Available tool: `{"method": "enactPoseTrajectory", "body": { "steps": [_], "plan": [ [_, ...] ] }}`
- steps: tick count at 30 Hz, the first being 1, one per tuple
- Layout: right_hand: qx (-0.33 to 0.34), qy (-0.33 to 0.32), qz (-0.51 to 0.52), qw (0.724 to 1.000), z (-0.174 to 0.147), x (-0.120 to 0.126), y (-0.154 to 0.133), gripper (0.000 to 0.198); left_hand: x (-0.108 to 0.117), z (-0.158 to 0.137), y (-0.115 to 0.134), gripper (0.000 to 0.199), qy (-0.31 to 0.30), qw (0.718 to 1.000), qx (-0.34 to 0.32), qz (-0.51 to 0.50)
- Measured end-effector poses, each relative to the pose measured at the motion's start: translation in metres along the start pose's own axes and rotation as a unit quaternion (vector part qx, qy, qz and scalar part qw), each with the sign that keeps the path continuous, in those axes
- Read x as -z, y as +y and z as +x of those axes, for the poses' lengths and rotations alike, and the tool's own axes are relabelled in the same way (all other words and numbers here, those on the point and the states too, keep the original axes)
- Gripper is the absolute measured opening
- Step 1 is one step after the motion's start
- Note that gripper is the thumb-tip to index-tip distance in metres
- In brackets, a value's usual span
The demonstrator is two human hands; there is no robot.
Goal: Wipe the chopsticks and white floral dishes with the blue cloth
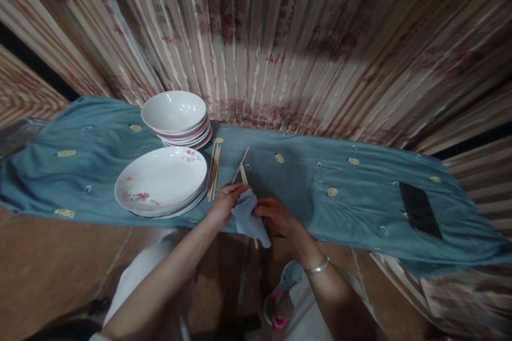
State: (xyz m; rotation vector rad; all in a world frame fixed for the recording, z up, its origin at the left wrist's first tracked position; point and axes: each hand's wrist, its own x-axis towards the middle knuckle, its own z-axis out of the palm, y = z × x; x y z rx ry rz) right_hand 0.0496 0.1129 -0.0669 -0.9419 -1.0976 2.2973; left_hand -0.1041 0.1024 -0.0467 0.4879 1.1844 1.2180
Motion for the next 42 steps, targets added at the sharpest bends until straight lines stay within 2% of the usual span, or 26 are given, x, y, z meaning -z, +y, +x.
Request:
{"method": "enactPoseTrajectory", "body": {
  "steps": [6,13,18,22,27,33,39,42],
  "plan": [
    [0.006,0.023,0.019,1.000,0.002,-0.002,0.000,0.017,-0.004,0.001,0.002,0.028,0.005,1.000,-0.012,-0.003],
    [-0.042,-0.043,-0.081,0.995,-0.007,0.002,0.004,0.015,0.004,0.003,0.010,0.031,0.018,1.000,-0.020,-0.001],
    [-0.047,-0.074,-0.090,0.992,-0.012,-0.001,0.003,0.016,0.007,0.006,0.012,0.032,0.038,0.998,-0.052,-0.015],
    [-0.037,-0.054,-0.085,0.994,-0.010,-0.002,0.003,0.015,0.006,0.005,0.010,0.031,0.033,0.998,-0.044,-0.014],
    [-0.019,-0.012,-0.022,0.999,-0.004,-0.002,0.003,0.015,-0.001,0.001,0.002,0.033,0.032,0.999,0.002,0.010],
    [-0.014,0.013,0.000,1.000,-0.001,-0.003,0.002,0.017,-0.008,0.000,-0.004,0.034,0.006,1.000,-0.013,0.008],
    [-0.034,-0.012,-0.049,0.998,-0.007,-0.004,0.004,0.012,0.000,0.002,0.001,0.033,0.023,1.000,0.001,0.002],
    [-0.044,-0.035,-0.064,0.996,-0.010,-0.005,0.006,0.011,0.005,0.005,0.005,0.032,0.028,0.999,-0.015,-0.009]
  ]
}}
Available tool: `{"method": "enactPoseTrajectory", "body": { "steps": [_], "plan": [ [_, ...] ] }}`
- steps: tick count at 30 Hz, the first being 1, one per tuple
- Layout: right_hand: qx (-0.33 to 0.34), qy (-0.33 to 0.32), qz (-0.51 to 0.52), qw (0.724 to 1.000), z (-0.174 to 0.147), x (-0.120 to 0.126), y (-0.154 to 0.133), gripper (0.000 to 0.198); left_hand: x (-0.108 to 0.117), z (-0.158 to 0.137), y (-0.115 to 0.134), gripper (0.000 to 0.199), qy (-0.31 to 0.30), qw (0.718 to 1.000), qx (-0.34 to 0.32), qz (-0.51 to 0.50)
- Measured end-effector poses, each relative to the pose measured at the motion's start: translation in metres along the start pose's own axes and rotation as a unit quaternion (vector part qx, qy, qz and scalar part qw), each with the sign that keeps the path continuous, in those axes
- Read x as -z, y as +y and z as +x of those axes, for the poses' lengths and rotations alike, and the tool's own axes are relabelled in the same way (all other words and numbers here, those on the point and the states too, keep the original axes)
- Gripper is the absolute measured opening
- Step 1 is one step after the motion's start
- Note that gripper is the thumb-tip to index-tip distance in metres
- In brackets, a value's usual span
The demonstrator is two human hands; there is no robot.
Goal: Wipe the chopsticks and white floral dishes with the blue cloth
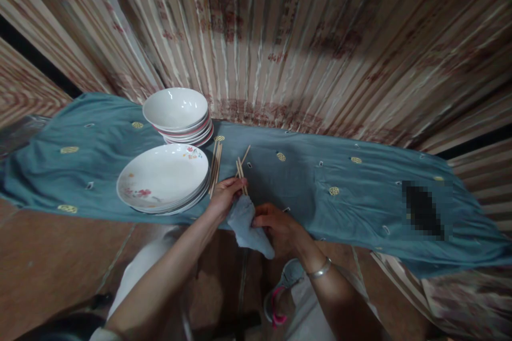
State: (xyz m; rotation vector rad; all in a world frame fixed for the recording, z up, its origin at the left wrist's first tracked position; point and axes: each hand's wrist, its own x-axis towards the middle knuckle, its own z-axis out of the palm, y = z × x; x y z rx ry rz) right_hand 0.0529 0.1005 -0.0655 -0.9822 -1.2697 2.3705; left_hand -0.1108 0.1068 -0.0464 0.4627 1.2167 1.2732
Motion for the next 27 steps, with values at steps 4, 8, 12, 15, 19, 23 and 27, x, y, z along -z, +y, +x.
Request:
{"method": "enactPoseTrajectory", "body": {
  "steps": [4,8,12,15,19,23,27],
  "plan": [
    [-0.002,-0.034,-0.014,0.999,-0.003,-0.001,0.003,0.014,0.002,0.004,0.004,0.030,0.007,1.000,-0.024,-0.007],
    [0.009,-0.024,-0.015,1.000,-0.002,-0.001,0.004,0.015,0.003,0.006,0.007,0.030,0.010,0.999,-0.025,-0.019],
    [0.018,0.002,0.001,1.000,0.001,0.000,0.002,0.013,0.002,0.003,0.005,0.032,-0.022,1.000,0.002,-0.011],
    [0.019,0.019,0.043,0.999,0.004,0.002,-0.001,0.014,0.000,0.000,0.002,0.035,-0.051,0.998,0.036,0.001],
    [0.018,0.045,0.088,0.995,0.008,0.003,-0.003,0.014,-0.005,-0.003,-0.003,0.037,-0.063,0.997,0.037,-0.003],
    [0.037,0.054,0.086,0.994,0.010,0.004,-0.001,0.013,-0.007,-0.003,-0.004,0.037,-0.045,0.998,0.029,-0.021],
    [0.024,0.036,0.027,0.999,0.005,0.002,-0.001,0.015,-0.003,0.000,-0.002,0.035,-0.028,0.999,0.041,-0.008]
  ]
}}
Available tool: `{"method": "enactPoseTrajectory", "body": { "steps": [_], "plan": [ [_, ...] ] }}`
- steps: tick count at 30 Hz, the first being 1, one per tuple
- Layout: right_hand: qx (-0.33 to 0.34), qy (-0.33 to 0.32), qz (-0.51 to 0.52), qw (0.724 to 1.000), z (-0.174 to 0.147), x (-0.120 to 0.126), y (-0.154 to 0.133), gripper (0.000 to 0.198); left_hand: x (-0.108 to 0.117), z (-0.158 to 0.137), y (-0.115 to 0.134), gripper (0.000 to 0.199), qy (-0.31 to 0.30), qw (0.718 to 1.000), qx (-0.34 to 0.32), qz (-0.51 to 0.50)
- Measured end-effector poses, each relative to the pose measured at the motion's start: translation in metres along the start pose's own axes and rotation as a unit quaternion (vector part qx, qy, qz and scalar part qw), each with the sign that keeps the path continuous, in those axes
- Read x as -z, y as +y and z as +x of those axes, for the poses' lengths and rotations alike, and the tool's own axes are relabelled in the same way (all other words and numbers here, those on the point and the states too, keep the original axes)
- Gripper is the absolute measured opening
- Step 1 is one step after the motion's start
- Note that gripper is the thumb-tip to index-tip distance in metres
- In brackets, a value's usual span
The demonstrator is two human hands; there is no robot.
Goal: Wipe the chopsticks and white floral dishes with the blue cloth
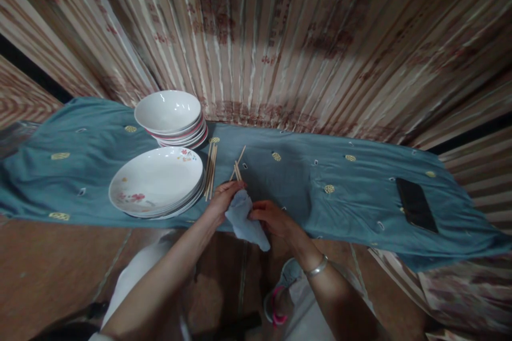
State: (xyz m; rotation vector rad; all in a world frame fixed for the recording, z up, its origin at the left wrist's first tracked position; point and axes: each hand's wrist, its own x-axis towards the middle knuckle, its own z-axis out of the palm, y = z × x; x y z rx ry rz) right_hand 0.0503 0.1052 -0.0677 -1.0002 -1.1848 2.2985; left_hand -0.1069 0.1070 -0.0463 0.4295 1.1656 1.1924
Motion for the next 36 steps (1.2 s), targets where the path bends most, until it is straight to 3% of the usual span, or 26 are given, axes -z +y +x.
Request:
{"method": "enactPoseTrajectory", "body": {
  "steps": [9,20,25,30,36],
  "plan": [
    [-0.031,-0.065,-0.021,0.997,-0.011,-0.007,0.000,0.020,0.009,0.008,0.007,0.032,0.034,0.998,-0.054,-0.027],
    [0.002,-0.021,0.029,0.999,-0.001,0.000,-0.001,0.017,0.004,0.002,-0.003,0.031,-0.031,0.999,0.008,0.025],
    [0.008,-0.001,0.047,0.999,0.000,0.000,-0.002,0.020,0.001,0.000,-0.005,0.031,-0.018,1.000,-0.007,0.011],
    [-0.021,-0.016,-0.007,1.000,-0.003,0.001,-0.001,0.022,0.007,0.003,-0.001,0.031,0.006,1.000,-0.007,0.012],
    [-0.028,-0.075,-0.053,0.995,-0.015,0.005,-0.007,0.024,0.009,0.007,0.007,0.017,0.026,0.998,-0.020,-0.044]
  ]
}}
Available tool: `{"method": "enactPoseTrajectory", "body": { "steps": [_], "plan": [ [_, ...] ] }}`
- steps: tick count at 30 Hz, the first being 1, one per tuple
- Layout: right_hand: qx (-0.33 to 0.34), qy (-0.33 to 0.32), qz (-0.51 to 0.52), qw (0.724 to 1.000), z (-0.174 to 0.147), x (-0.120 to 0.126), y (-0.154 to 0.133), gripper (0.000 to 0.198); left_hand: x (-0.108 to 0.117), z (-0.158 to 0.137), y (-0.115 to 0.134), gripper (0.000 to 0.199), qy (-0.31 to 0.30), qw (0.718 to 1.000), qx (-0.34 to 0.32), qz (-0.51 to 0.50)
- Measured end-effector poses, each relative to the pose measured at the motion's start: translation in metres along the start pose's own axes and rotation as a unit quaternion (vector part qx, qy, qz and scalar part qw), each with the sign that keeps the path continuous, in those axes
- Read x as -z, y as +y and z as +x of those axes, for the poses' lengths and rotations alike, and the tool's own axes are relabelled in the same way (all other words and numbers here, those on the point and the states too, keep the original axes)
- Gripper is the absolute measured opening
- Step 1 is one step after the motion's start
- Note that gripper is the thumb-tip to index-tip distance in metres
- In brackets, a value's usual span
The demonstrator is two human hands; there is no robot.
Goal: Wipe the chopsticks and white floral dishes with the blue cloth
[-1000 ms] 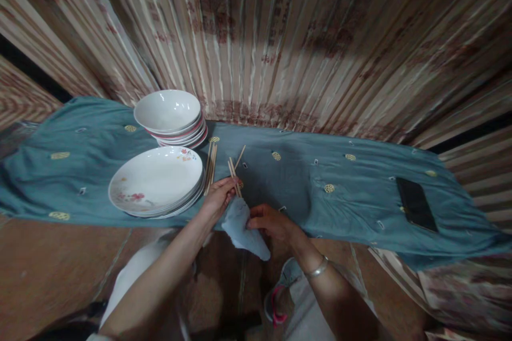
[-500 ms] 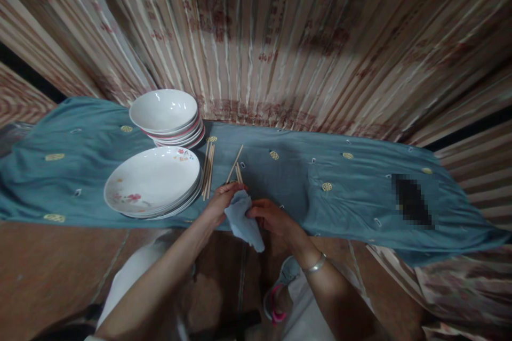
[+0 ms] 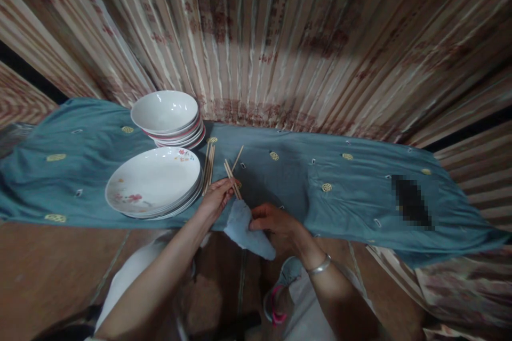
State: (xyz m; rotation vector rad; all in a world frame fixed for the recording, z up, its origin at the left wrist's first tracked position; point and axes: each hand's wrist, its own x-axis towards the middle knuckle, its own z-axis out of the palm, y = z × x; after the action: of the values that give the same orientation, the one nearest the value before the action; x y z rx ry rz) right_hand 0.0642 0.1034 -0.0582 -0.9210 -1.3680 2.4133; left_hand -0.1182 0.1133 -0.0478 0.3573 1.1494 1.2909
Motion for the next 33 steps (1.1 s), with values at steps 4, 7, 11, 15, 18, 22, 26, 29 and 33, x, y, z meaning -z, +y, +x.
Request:
{"method": "enactPoseTrajectory", "body": {
  "steps": [4,7,11,15,18,22,26,29,33],
  "plan": [
    [-0.017,-0.051,-0.024,0.998,-0.011,0.003,0.000,0.029,0.001,0.003,0.005,0.009,0.028,0.999,-0.002,-0.034],
    [-0.006,-0.031,-0.035,0.999,-0.023,0.013,-0.004,0.027,0.003,0.003,0.009,0.007,0.031,0.999,-0.001,-0.040],
    [0.042,0.086,-0.049,0.994,-0.040,0.037,-0.015,0.024,0.005,0.002,0.009,0.009,0.029,0.999,-0.003,-0.035],
    [0.092,0.184,-0.021,0.978,-0.036,0.048,-0.017,0.030,0.003,0.001,0.002,0.015,-0.001,1.000,-0.003,-0.001],
    [0.118,0.219,-0.070,0.966,-0.018,0.045,-0.011,0.033,0.000,-0.001,-0.004,0.023,-0.022,0.999,-0.008,0.023],
    [0.138,0.298,-0.248,0.912,0.003,0.038,-0.009,0.033,-0.006,-0.003,-0.011,0.028,-0.037,0.998,-0.017,0.050],
    [0.189,0.478,-0.379,0.770,0.006,0.031,-0.016,0.038,-0.009,0.000,-0.017,0.027,-0.037,0.996,-0.036,0.074],
    [0.242,0.476,-0.390,0.750,0.003,0.023,-0.019,0.029,-0.011,0.002,-0.020,0.025,-0.037,0.995,-0.051,0.082],
    [0.227,0.359,-0.369,0.827,0.002,0.008,-0.016,0.032,-0.015,0.002,-0.022,0.024,-0.044,0.994,-0.061,0.077]
  ]
}}
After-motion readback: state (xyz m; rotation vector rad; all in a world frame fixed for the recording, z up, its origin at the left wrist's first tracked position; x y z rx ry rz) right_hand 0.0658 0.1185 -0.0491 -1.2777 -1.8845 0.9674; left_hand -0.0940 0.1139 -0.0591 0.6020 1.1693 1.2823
